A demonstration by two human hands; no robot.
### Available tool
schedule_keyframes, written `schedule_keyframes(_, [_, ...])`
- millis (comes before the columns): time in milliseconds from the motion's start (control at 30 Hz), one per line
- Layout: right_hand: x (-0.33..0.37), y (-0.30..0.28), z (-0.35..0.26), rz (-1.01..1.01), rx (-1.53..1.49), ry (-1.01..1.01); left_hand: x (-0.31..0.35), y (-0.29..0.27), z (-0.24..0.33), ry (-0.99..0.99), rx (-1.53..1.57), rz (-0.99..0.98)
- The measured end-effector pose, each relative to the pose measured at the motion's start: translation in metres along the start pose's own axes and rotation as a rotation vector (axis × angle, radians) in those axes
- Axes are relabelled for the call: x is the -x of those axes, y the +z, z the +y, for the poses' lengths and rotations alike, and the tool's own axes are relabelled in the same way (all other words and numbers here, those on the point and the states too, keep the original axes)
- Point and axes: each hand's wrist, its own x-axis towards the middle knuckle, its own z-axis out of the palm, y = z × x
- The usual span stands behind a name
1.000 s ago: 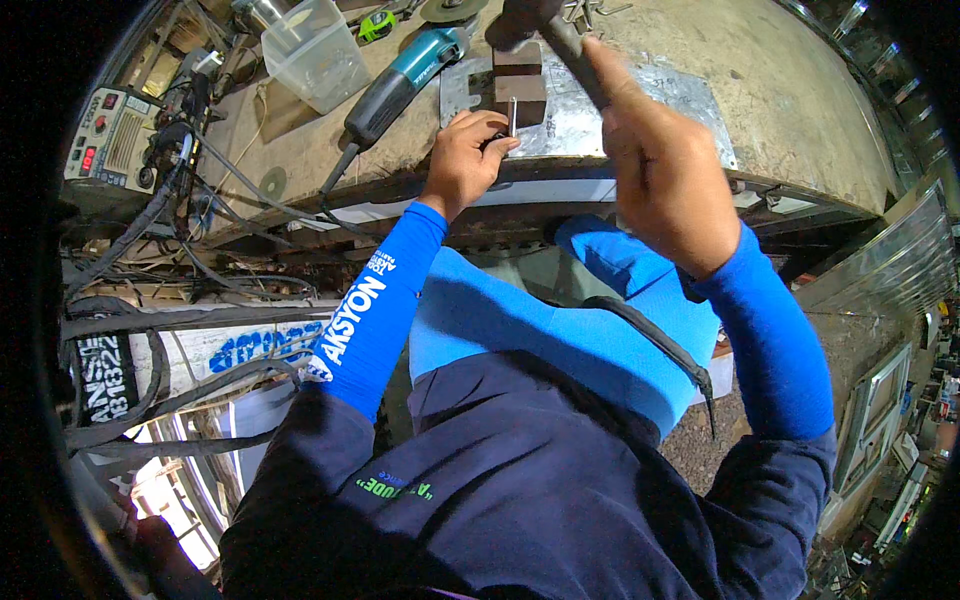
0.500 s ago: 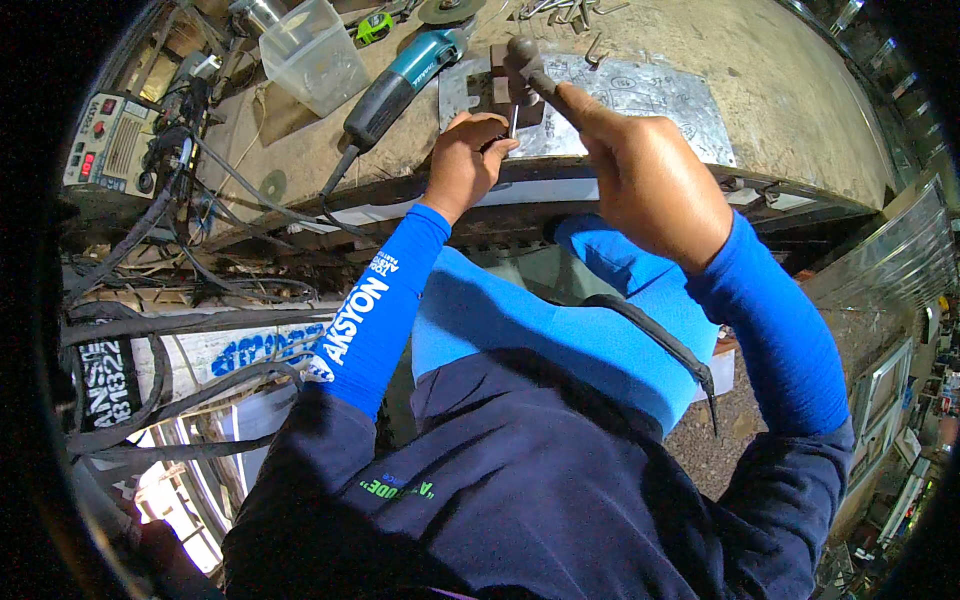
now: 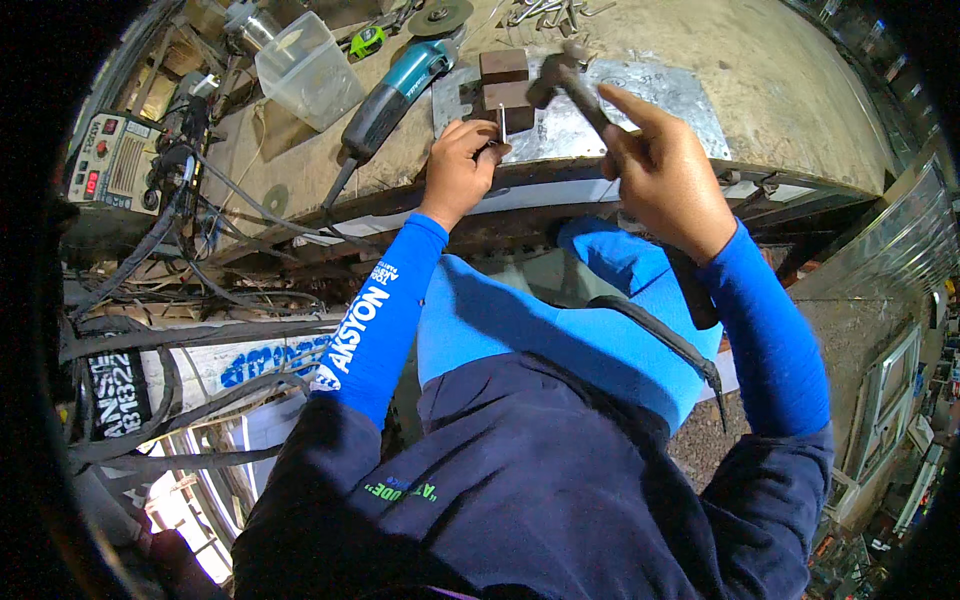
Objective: The person welds small metal rods using a handheld welding torch, then uses a hammer to tap the welded areas. The person repeats the welding and hammering steps on the same workpiece.
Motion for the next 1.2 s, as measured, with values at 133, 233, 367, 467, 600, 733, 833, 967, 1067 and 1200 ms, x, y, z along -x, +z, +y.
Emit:
schedule_keyframes(133, [-0.021, -0.021, 0.072, 0.162, 0.234, 0.036, -0.002, 0.002, 0.0, 0.008, 0.007, -0.019])
schedule_keyframes(233, [-0.053, -0.043, 0.123, 0.32, 0.527, 0.032, -0.002, 0.001, 0.003, 0.014, 0.002, -0.049])
schedule_keyframes(367, [-0.111, -0.1, 0.175, 0.428, 0.625, -0.175, -0.006, 0.0, 0.006, 0.033, 0.008, -0.081])
schedule_keyframes(467, [-0.123, -0.115, 0.181, 0.533, 0.628, -0.286, -0.005, 0.003, 0.001, 0.023, 0.028, -0.1])
schedule_keyframes(600, [-0.062, -0.056, 0.125, 0.424, 0.319, -0.352, -0.001, -0.013, -0.004, -0.029, -0.015, -0.117])
schedule_keyframes(733, [0.077, 0.012, 0.134, 0.129, 0.431, -0.467, -0.001, -0.007, 0.008, -0.077, 0.005, -0.095])
schedule_keyframes(833, [0.172, 0.008, 0.171, 0.169, 0.407, -0.076, 0.003, 0.012, -0.004, 0.066, -0.093, 0.012])
schedule_keyframes(967, [0.244, -0.073, 0.255, 0.479, 0.5, 0.608, 0.0, 0.01, 0.006, 0.063, -0.076, -0.003])
schedule_keyframes(1067, [0.295, -0.099, 0.3, 0.319, 0.614, 0.923, 0.002, 0.011, 0.002, 0.086, -0.09, -0.025])
schedule_keyframes(1200, [0.335, -0.052, 0.354, 0.26, 0.411, 1.033, 0.002, 0.009, 0.004, -0.021, -0.115, -0.11])
